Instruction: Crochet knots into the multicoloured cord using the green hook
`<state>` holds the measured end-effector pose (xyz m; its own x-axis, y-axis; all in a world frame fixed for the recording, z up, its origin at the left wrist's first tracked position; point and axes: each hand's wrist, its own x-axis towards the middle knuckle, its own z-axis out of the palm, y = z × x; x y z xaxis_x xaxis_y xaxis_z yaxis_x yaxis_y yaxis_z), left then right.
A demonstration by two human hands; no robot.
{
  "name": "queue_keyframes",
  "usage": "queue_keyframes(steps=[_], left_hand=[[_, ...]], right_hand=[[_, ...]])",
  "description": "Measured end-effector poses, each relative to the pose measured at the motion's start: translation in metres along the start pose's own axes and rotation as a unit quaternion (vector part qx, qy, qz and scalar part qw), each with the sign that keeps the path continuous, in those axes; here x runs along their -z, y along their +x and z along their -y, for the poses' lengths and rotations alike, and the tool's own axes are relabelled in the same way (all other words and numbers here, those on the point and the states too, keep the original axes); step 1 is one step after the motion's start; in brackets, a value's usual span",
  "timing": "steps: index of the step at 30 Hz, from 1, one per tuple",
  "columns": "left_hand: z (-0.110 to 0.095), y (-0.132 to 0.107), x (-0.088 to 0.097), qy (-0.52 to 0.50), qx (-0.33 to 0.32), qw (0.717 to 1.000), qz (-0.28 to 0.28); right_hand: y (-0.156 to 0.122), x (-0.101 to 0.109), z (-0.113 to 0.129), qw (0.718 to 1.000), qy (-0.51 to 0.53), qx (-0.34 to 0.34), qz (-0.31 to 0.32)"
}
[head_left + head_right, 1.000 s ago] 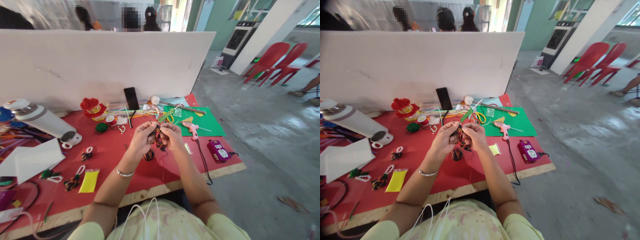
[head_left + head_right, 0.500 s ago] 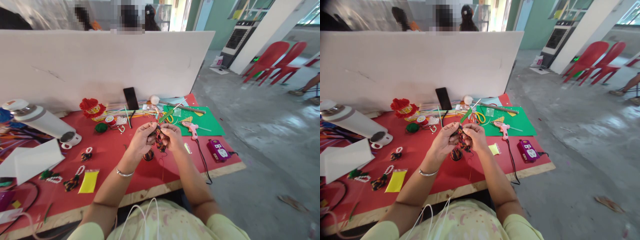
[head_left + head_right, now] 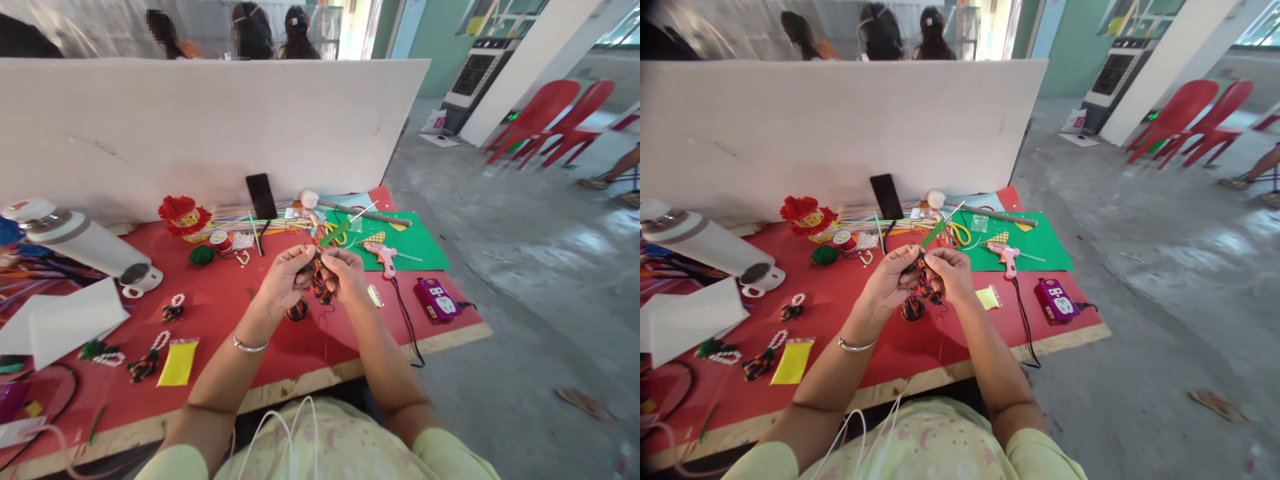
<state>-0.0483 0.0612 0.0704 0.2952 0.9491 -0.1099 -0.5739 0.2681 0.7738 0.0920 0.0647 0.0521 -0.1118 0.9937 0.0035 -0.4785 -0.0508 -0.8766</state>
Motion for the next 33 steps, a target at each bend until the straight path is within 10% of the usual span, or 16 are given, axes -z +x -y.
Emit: queue_keyframes(steps=[21,27,33], left_hand=[[0.004,0.0,-0.003,0.095,-0.09,0.99,-0.047],[0.0,-0.002,0.004,0.286,-0.153,0.946,0.007],[0.001,-0.003,0.001,0.223,-0.126,0.967,0.013]], right_hand=[[-0.001,0.011,0.003,0.993,-0.108,0.032,0.019],[-0.004,0.037,0.024,0.966,-0.19,0.161,0.065],[-0.027,0.03,0.022,0.933,-0.275,0.229,0.026]])
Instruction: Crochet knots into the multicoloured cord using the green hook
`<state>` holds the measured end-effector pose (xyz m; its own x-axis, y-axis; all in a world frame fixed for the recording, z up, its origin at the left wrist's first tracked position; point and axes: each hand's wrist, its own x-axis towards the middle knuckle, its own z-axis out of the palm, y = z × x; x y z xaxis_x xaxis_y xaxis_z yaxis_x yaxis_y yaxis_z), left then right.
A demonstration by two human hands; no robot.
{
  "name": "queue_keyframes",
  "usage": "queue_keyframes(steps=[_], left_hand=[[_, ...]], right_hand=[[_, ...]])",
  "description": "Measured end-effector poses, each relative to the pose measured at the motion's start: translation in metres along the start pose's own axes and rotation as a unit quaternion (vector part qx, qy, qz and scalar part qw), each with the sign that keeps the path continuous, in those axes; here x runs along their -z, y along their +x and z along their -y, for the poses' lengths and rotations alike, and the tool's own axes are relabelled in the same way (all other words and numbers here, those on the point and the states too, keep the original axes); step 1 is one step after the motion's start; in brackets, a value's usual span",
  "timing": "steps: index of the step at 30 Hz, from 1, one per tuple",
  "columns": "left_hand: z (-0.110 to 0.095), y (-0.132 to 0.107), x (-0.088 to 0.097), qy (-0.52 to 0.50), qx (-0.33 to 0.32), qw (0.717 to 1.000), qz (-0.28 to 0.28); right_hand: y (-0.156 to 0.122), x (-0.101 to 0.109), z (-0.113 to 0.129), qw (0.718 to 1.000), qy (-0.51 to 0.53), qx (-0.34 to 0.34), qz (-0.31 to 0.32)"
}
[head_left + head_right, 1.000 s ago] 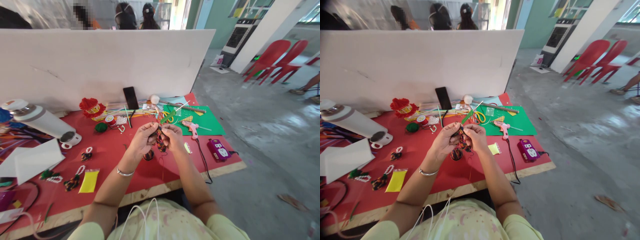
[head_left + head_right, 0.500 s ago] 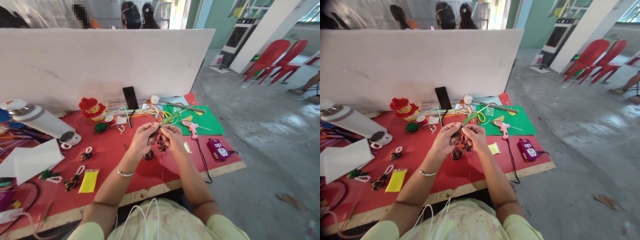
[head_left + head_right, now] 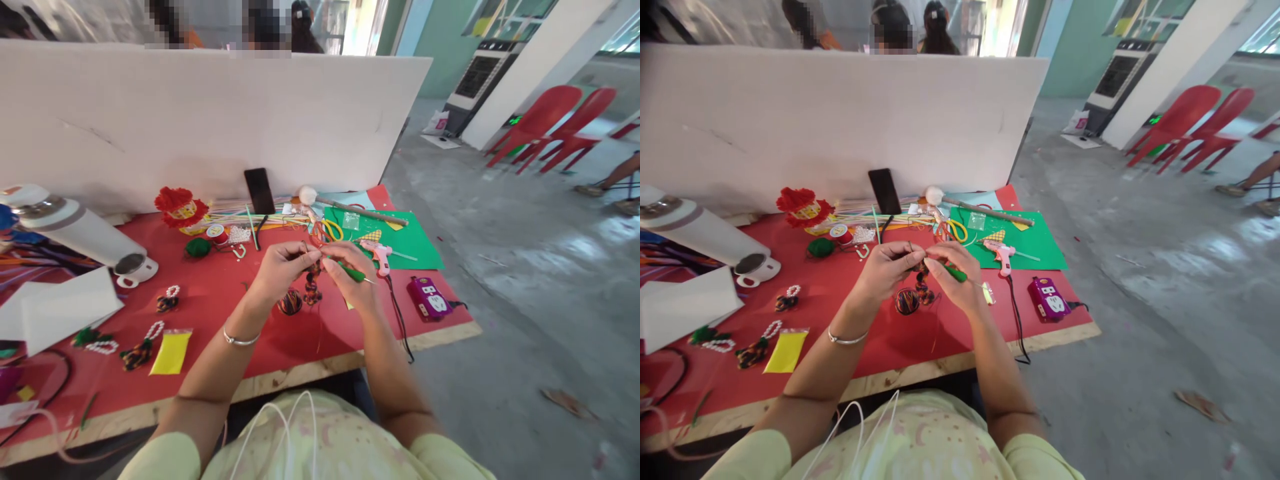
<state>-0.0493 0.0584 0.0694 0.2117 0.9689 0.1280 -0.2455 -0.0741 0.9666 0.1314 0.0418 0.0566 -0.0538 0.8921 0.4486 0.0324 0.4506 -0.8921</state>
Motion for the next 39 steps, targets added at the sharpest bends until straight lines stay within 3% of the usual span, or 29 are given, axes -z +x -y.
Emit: queue_keyframes(steps=[6,11,15,18,23,29,34,39], left_hand=[[-0.009,-0.005,-0.011,-0.031,-0.005,0.999,-0.03],[-0.005,-0.012,-0.013,0.035,-0.057,0.996,-0.057],[-0.002,-0.016,-0.013,0.071,-0.059,0.994,-0.051],[-0.001,-0.018,-0.014,0.077,-0.06,0.993,-0.06],[-0.002,-0.02,-0.011,0.106,-0.06,0.989,-0.083],[-0.011,-0.023,-0.003,0.076,-0.027,0.996,-0.024],[-0.015,-0.024,0.002,0.028,0.011,1.0,-0.008],[-0.016,-0.023,0.005,-0.002,0.061,0.997,0.04]], right_hand=[[-0.02,-0.02,0.0,0.986,0.116,-0.113,-0.047],[-0.027,-0.023,-0.01,0.991,0.049,-0.015,-0.125],[-0.032,-0.019,-0.019,0.983,-0.068,0.068,-0.157],[-0.034,-0.017,-0.022,0.978,-0.095,0.089,-0.162],[-0.035,-0.019,-0.018,0.988,-0.006,0.008,-0.155],[-0.029,-0.017,-0.008,0.972,0.135,-0.137,-0.131],[-0.019,-0.004,-0.009,0.954,0.235,-0.183,-0.048],[-0.01,0.011,-0.013,0.939,0.268,-0.212,0.034]])
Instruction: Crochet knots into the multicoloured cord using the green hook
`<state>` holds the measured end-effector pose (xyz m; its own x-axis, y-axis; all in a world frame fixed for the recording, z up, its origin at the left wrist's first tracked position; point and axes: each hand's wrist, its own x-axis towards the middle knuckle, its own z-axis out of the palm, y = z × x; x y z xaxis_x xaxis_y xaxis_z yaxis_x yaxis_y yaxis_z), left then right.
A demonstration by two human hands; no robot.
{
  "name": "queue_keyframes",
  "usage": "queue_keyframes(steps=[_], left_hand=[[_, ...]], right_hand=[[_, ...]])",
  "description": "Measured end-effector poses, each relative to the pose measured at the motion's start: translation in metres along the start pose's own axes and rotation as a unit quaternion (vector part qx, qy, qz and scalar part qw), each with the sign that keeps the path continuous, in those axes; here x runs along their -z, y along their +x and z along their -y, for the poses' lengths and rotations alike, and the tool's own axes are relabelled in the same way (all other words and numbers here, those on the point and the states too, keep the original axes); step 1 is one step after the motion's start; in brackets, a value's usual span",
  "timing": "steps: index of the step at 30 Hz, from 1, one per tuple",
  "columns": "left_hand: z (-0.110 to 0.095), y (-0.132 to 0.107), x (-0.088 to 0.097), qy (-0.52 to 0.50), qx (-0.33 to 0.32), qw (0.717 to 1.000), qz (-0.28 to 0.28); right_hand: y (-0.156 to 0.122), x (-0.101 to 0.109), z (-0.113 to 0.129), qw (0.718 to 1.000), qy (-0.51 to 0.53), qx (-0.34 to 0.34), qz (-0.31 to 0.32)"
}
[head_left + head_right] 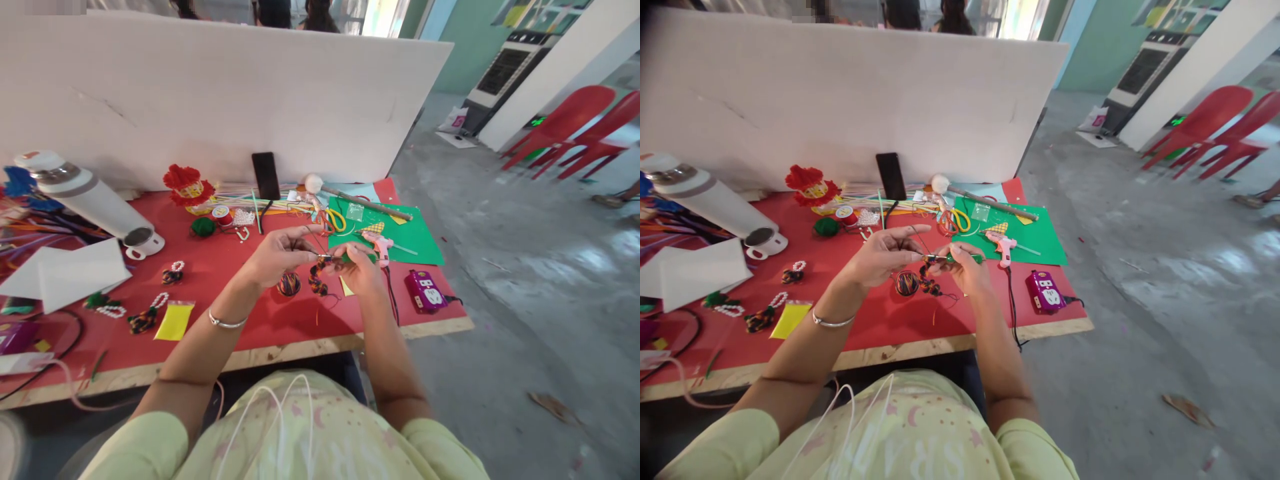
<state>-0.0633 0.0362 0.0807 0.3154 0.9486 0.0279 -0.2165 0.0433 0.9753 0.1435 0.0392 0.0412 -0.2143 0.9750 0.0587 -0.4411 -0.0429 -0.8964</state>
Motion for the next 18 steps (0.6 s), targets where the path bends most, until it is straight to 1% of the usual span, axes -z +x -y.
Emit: queue_keyframes(steps=[3,6,9,12,14,15,16,18], left_hand=[[-0.001,0.001,0.0,0.005,0.005,1.0,0.007],[-0.003,0.001,-0.002,0.042,-0.01,0.999,-0.001],[-0.006,0.002,-0.006,0.074,-0.031,0.996,-0.03],[-0.005,0.002,-0.01,0.097,-0.061,0.991,-0.07],[-0.003,0.003,-0.013,0.113,-0.079,0.986,-0.094],[-0.001,0.004,-0.014,0.116,-0.084,0.984,-0.104],[0.001,0.005,-0.016,0.114,-0.087,0.983,-0.112],[0.005,0.005,-0.018,0.084,-0.086,0.985,-0.121]], right_hand=[[0.003,0.007,0.005,0.999,0.0,-0.026,0.04],[0.005,0.012,0.01,0.998,-0.027,-0.027,0.059],[0.002,0.013,0.017,0.995,-0.075,0.004,0.063],[-0.006,0.011,0.025,0.984,-0.156,0.056,0.065],[-0.012,0.007,0.027,0.964,-0.234,0.108,0.058],[-0.015,0.005,0.026,0.948,-0.279,0.146,0.05],[-0.017,0.003,0.023,0.925,-0.326,0.191,0.039],[-0.02,-0.001,0.013,0.865,-0.407,0.293,0.009]])
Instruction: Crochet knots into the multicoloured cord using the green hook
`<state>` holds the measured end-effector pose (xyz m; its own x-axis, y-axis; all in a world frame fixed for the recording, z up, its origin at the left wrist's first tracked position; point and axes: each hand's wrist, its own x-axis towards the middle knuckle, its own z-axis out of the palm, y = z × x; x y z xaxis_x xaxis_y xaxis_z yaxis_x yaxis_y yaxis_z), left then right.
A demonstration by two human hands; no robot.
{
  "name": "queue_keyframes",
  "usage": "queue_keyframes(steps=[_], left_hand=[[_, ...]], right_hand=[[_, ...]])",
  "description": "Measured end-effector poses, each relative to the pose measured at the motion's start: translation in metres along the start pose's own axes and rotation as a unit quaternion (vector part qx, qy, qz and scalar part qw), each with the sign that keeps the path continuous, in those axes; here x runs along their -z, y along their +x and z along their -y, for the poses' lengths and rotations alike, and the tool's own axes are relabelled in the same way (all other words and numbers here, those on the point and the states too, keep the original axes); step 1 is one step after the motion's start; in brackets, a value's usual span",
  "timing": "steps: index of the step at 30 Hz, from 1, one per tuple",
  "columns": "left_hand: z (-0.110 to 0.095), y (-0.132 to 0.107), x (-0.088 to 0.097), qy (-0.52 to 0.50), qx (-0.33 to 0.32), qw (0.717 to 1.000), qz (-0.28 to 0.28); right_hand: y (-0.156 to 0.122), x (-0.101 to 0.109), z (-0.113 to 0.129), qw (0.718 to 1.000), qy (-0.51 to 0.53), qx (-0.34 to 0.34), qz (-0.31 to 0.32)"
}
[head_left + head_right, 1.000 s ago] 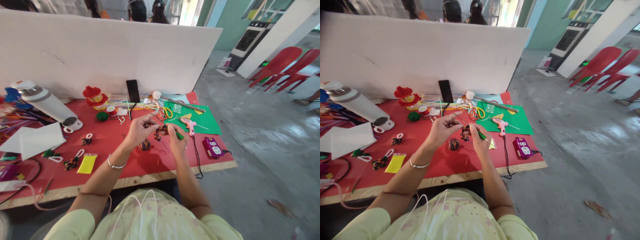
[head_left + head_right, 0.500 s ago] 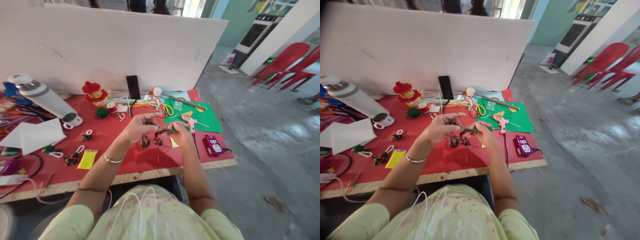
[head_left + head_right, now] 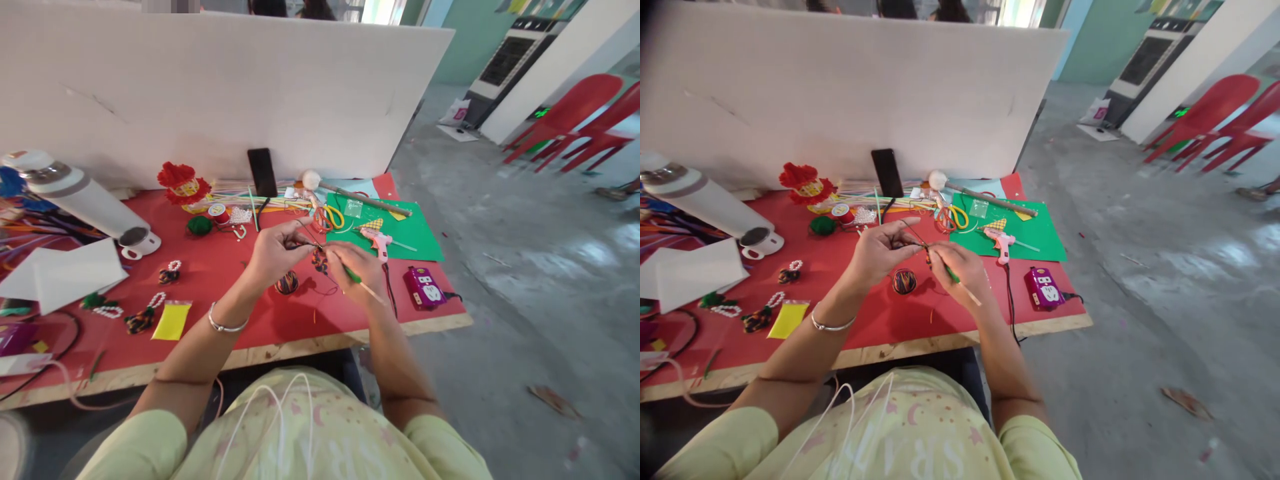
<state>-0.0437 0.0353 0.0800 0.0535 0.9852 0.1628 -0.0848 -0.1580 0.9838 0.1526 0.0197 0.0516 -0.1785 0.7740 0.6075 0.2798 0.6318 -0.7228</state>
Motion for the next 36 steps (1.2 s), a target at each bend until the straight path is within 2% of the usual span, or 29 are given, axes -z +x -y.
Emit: queue_keyframes(steps=[2,5,7,9,12,15,19,22,24,26,28,30,32,36], left_hand=[[0.002,-0.001,-0.002,-0.06,0.023,0.998,0.005],[0.003,-0.003,0.001,-0.168,0.11,0.978,0.054],[0.002,-0.003,0.005,-0.213,0.169,0.957,0.097],[0.0,-0.002,0.012,-0.223,0.188,0.949,0.122],[-0.003,0.002,0.02,-0.172,0.158,0.964,0.125],[-0.007,0.005,0.025,-0.084,0.103,0.986,0.099],[-0.012,0.005,0.028,-0.016,0.092,0.991,0.093],[-0.015,0.003,0.028,-0.026,0.11,0.987,0.115],[-0.014,0.002,0.025,-0.051,0.116,0.982,0.139],[-0.009,-0.001,0.02,-0.081,0.113,0.978,0.155],[-0.002,-0.003,0.013,-0.111,0.095,0.979,0.144],[0.005,-0.005,0.008,-0.129,0.052,0.986,0.096],[0.01,-0.008,0.006,-0.134,0.015,0.988,0.075],[0.01,-0.012,0.007,-0.102,-0.004,0.992,0.074]], right_hand=[[-0.01,-0.011,-0.005,0.992,-0.076,0.082,-0.055],[-0.023,-0.024,-0.012,0.972,-0.133,0.158,-0.114],[-0.028,-0.026,-0.015,0.966,-0.131,0.185,-0.126],[-0.027,-0.022,-0.014,0.972,-0.097,0.187,-0.109],[-0.019,-0.009,-0.007,0.987,-0.051,0.146,-0.033],[-0.012,0.003,0.004,0.991,-0.054,0.118,0.037],[-0.008,0.015,0.015,0.992,-0.01,0.104,0.075],[-0.006,0.019,0.014,0.991,0.099,0.025,0.091],[-0.006,0.015,0.009,0.971,0.212,-0.046,0.097],[-0.008,0.005,0.004,0.944,0.306,-0.092,0.077],[-0.012,-0.009,0.0,0.942,0.321,-0.1,0.008],[-0.016,-0.022,0.0,0.965,0.241,-0.068,-0.083],[-0.02,-0.029,0.002,0.981,0.144,-0.016,-0.127],[-0.025,-0.029,0.002,0.992,0.064,0.035,-0.103]])
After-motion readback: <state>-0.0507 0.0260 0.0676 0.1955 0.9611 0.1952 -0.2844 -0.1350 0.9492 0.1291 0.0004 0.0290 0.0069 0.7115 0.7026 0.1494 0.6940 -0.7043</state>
